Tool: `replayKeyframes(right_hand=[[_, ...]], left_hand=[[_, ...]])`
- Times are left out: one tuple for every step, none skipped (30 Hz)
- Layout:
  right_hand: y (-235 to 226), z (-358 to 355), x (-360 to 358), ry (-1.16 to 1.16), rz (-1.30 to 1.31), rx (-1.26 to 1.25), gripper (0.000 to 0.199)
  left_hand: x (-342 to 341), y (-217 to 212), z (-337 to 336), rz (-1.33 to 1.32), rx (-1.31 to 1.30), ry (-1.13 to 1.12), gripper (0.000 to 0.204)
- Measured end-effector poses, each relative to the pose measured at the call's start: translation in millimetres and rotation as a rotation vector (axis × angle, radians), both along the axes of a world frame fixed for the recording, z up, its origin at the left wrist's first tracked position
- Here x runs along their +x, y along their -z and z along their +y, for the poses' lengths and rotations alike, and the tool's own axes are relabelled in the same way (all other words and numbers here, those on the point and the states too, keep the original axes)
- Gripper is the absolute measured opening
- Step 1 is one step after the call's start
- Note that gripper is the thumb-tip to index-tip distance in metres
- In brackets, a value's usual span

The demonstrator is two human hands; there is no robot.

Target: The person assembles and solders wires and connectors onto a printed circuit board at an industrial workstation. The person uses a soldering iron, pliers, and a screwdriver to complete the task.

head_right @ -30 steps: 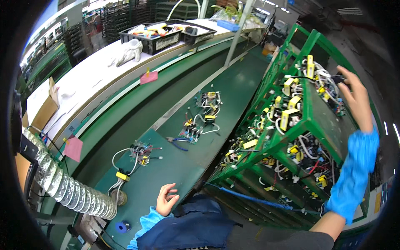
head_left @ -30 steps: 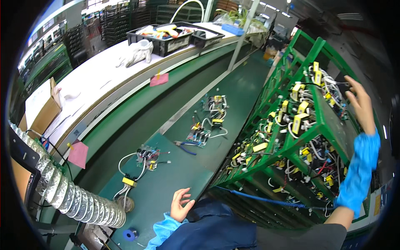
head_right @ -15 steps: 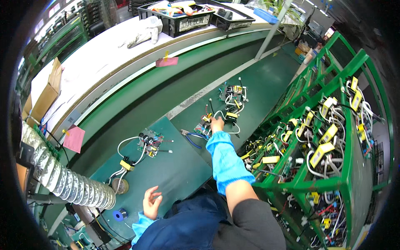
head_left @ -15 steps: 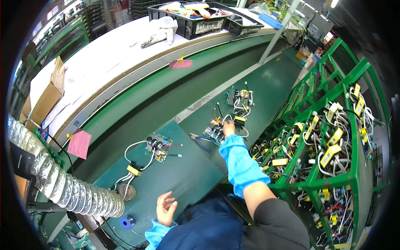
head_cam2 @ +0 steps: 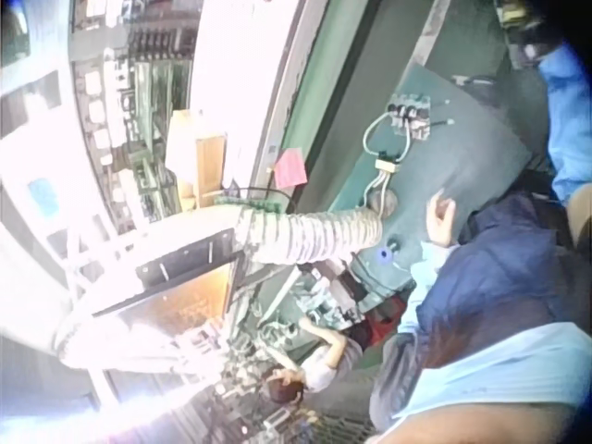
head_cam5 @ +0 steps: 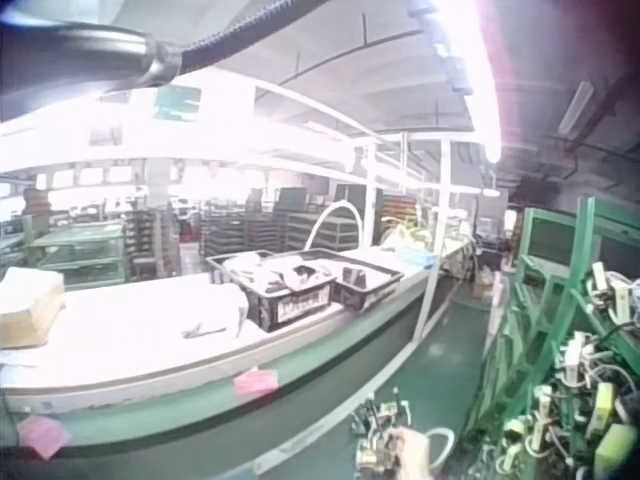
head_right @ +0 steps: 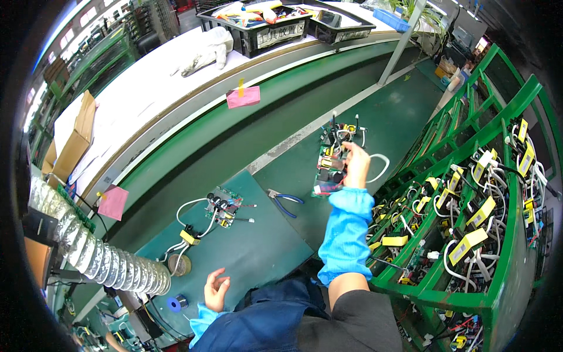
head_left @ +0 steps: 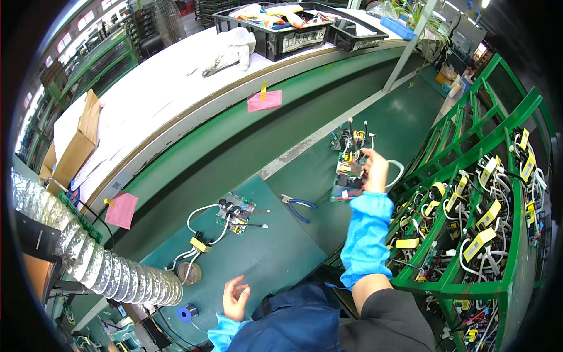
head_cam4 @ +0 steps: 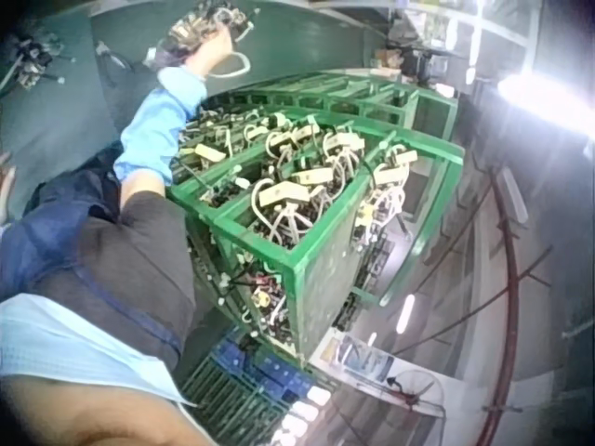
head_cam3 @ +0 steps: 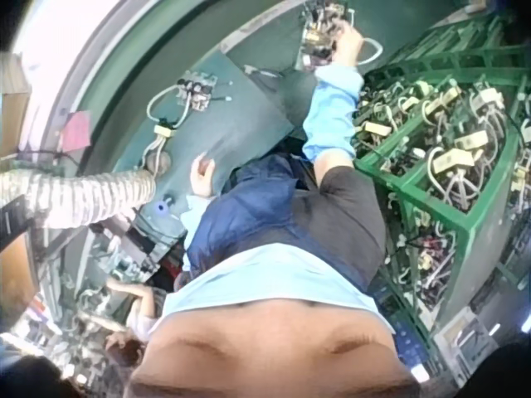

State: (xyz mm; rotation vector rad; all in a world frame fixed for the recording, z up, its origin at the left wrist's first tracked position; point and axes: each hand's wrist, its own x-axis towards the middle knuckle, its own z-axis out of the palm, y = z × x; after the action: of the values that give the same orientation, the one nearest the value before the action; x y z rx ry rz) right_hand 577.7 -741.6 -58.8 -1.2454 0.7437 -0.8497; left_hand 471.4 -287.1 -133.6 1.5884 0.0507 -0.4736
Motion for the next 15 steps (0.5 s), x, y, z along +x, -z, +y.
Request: replayKeyframes(right_hand=[[-25.4,9.1,-7.0,-0.043,-0.013,-0.012,0.02],[-46.4,13.2,-16.6,-0.102,-0.017,-0.051,0.019],[-65.4,15.5,-26.7,-0.166,-0.018,-0.091,0.019],[-82.2,24.9,-37.6,-0.233,-0.033,-0.156,0.023],[-99.2,32.1,-48.3,-0.284,-0.02,-0.138,0.024],[-114.4,41.0,-60.0,-0.354,-0.051,-0.143,0.025],[-126.3,52.1,-71.7,-0.426,-0.081,-0.147,0.026],[-136.5,63.8,-80.8,-0.521,-0.085,-0.177,0.027],[-145.2,76.3,-88.5,-0.619,-0.087,-0.205,0.027],[-149.4,90.3,-93.5,-0.693,-0.108,-0.193,0.028],[-147.3,100.1,-97.4,-0.775,-0.1,-0.207,0.031],[-147.3,115.9,-100.9,-0.838,-0.093,-0.233,0.032],[-146.5,134.1,-102.0,-0.914,-0.088,-0.258,0.032],[-139.0,145.2,-102.9,-0.996,-0.029,-0.315,0.03],[-133.2,151.6,-101.0,-1.168,0.025,-0.369,0.027]], left_hand=[[5.4,-3.3,-2.3,0.0,0.001,0.0,0.037],[9.9,-5.5,-4.5,-0.039,-0.006,0.047,0.037],[12.4,-7.1,-7.3,-0.076,-0.013,0.088,0.036],[14.2,-7.5,-9.0,-0.079,-0.048,0.091,0.036],[18.2,-7.8,-10.9,-0.076,-0.05,0.082,0.036],[22.2,-8.2,-13.2,-0.056,-0.108,0.11,0.035],[25.5,-9.2,-14.4,-0.036,-0.167,0.136,0.035],[28.8,-13.1,-17.8,-0.031,-0.168,0.123,0.035],[31.2,-18.7,-22.8,0.055,-0.233,0.156,0.035],[33.6,-23.0,-26.9,0.14,-0.299,0.187,0.036],[34.3,-26.4,-29.6,0.263,-0.414,0.249,0.044],[35.0,-29.7,-33.2,0.387,-0.529,0.314,0.053],[32.9,-32.2,-34.5,0.507,-0.729,0.405,0.064],[32.0,-37.9,-36.7,0.675,-0.868,0.304,0.064],[32.9,-42.2,-35.6,0.841,-1.007,0.197,0.064]])
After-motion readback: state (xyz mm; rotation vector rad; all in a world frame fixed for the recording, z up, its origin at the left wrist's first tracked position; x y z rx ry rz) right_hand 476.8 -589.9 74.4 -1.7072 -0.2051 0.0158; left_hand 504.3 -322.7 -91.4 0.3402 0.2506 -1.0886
